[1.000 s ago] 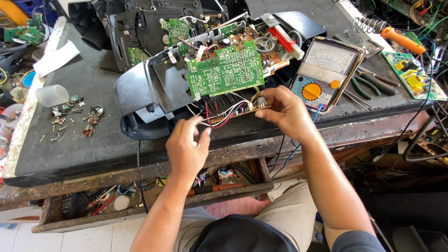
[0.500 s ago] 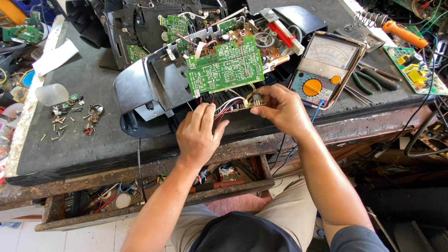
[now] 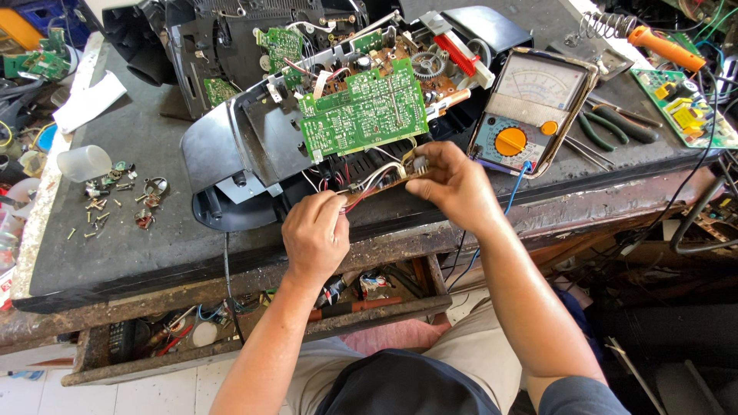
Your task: The person uses a soldering iron to work on a green circuit board inside a disassembled electronic device. They then use a multimeter with red and black probes to test connections on the board.
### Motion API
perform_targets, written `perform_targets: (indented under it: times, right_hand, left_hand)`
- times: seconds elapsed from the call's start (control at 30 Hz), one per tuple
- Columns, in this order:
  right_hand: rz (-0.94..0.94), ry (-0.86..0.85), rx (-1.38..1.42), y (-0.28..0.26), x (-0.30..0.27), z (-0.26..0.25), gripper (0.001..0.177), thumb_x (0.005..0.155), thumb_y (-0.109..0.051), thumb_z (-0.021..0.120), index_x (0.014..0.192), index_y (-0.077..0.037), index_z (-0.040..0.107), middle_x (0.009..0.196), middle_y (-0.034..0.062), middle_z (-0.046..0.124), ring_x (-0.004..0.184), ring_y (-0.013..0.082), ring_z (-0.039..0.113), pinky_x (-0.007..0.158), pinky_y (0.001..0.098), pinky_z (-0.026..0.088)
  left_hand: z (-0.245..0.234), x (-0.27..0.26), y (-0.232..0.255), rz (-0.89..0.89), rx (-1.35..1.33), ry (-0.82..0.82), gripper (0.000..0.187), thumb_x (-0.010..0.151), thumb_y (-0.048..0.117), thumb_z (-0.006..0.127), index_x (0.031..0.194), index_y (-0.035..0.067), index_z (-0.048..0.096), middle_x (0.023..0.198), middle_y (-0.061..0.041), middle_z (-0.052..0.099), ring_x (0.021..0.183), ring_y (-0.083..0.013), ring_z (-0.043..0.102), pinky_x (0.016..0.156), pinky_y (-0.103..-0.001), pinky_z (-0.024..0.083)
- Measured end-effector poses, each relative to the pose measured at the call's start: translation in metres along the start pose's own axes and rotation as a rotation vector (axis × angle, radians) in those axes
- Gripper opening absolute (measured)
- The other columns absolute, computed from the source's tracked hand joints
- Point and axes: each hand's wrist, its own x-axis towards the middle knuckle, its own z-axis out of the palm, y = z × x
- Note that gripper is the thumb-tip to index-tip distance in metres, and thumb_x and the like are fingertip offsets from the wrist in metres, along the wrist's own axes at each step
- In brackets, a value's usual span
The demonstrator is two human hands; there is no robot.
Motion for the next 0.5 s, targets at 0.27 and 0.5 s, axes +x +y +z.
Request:
perform_targets:
  times: [0.27, 0.5]
  right_hand:
    - [-0.006, 0.085, 0.148, 0.010, -0.002, 0.002, 0.050, 0.085, 0.000, 0.086, 0.130, 0.004, 0.064, 0.104, 0.0153, 0.071, 0.093, 0.0223, 0.075, 0.084, 0.0351, 0.064]
    - [-0.011, 0.226, 0.195, 0.007, -0.005, 0.005, 0.046, 0.085, 0.003, 0.086, 0.126, 0.003, 0.065, 0.099, 0.0156, 0.070, 0.090, 0.0205, 0.076, 0.079, 0.0311, 0.064]
  left_hand:
    - [-0.005, 0.007, 0.000, 0.034, 0.035, -0.079, 0.020, 0.089, 0.002, 0.062, 0.101, 0.012, 0.074, 0.092, -0.006, 0.067, 0.080, -0.0247, 0.067, 0.071, -0.037, 0.053]
    - [-0.004, 0.016, 0.002, 0.058, 0.100, 0.086, 0.017, 0.083, 0.005, 0.066, 0.095, 0.015, 0.073, 0.088, -0.001, 0.064, 0.082, -0.0228, 0.060, 0.076, -0.039, 0.045]
